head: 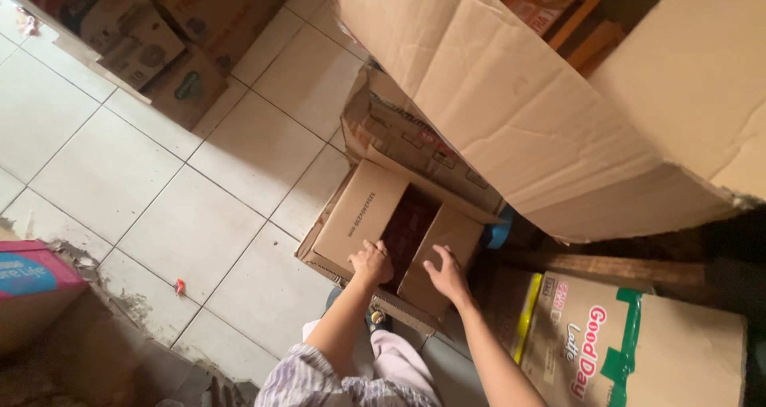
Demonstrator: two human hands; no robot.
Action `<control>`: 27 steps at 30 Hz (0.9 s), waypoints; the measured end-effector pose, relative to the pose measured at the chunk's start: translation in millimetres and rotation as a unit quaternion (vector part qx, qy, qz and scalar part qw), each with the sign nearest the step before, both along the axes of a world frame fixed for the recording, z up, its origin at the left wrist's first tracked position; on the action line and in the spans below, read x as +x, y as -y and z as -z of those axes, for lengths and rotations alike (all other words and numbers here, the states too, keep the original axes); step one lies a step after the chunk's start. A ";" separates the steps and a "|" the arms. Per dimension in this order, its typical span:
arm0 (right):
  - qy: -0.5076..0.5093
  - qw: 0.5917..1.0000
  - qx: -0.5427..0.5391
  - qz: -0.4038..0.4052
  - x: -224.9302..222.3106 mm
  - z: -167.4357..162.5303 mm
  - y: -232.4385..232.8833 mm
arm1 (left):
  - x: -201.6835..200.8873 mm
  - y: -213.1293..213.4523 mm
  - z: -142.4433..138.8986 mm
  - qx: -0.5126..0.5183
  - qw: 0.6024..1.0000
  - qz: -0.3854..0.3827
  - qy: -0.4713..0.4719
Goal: The person opens a cardboard box, lifts it, and carries it across the room to place it on a stack. They then return to open another box and move it to the same stack. Finally, they open a third box and remove a yellow snack packet.
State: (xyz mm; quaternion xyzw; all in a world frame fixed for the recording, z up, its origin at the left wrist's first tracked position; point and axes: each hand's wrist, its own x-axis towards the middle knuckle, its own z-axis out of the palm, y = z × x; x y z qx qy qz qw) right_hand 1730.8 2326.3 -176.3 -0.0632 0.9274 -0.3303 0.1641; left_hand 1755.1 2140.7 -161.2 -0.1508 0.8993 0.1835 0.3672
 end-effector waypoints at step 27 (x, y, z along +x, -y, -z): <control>-0.042 0.967 0.251 0.000 -22.2 -3.9 7.0 | 36.5 33.7 -1.8 0.241 0.933 0.268 -0.008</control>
